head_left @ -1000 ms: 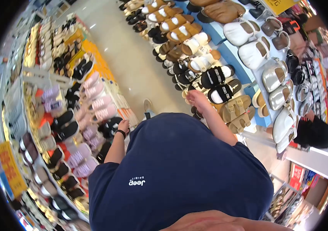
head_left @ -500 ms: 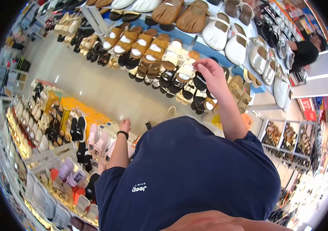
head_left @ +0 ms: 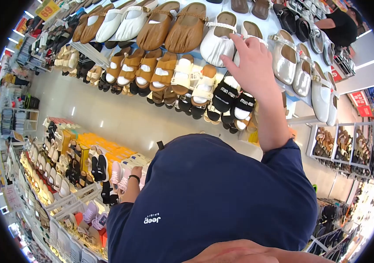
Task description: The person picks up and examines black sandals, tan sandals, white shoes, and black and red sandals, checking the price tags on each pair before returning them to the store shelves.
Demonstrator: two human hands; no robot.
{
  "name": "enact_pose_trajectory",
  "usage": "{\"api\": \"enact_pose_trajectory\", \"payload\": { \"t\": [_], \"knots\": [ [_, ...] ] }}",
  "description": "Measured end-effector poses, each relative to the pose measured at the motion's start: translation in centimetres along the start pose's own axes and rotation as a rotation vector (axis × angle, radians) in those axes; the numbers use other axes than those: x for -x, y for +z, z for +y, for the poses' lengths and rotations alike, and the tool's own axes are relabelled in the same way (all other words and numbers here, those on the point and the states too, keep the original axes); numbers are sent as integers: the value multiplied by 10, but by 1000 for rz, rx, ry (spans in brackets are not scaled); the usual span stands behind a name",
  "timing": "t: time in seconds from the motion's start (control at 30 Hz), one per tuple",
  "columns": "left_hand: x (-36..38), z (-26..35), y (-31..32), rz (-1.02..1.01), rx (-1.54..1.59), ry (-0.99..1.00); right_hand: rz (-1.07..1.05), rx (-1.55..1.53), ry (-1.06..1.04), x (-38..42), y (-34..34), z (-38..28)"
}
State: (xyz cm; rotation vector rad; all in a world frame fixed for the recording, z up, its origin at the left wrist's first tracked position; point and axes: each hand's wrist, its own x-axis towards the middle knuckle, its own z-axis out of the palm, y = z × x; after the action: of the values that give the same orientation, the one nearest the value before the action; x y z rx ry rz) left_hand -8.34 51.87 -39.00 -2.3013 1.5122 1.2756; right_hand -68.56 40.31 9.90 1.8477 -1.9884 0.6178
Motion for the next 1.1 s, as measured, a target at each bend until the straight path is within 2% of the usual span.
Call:
{"api": "enact_pose_trajectory", "payload": {
  "t": [0.07, 0.1, 0.13, 0.2, 0.27, 0.3, 0.33, 0.5, 0.63, 0.73, 0.87, 1.07, 1.1],
  "knots": [
    [-41, -31, 15, 53, 252, -77, 25, 21, -9, -3, 5, 2],
    [-54, -31, 12, -7, 146, -20, 34, 22, -9, -4, 6, 3],
    [-39, -2, 6, -39, 168, -48, 40, 25, -8, -3, 6, 3],
    [-37, 30, 6, -59, 177, 54, -43, 42, 45, -6, 1, 1],
    [-46, 63, -2, -239, -205, 446, -73, 60, 57, -11, 2, 1],
    [-24, 106, -15, -269, -293, 399, -65, 65, 52, -12, 5, 2],
    [-27, 128, -16, -274, -123, 167, -54, 72, 53, -12, 7, 1],
    [-85, 193, -54, -255, -299, 476, -53, 87, 141, -11, 10, -11],
    [-124, 233, -88, -119, -114, 505, -68, 110, 208, -17, 23, -19],
    [-136, 249, -106, -149, -161, 479, -101, 129, 325, -27, 28, -26],
    [-154, 238, -112, -239, -223, 462, -156, 147, 438, -40, 32, -35],
    [-225, 171, -97, -469, -303, 309, -238, 239, 539, -52, 32, -43],
    [-222, 172, -100, -432, -355, 326, -237, 231, 557, -54, 33, -43]
  ]
}}
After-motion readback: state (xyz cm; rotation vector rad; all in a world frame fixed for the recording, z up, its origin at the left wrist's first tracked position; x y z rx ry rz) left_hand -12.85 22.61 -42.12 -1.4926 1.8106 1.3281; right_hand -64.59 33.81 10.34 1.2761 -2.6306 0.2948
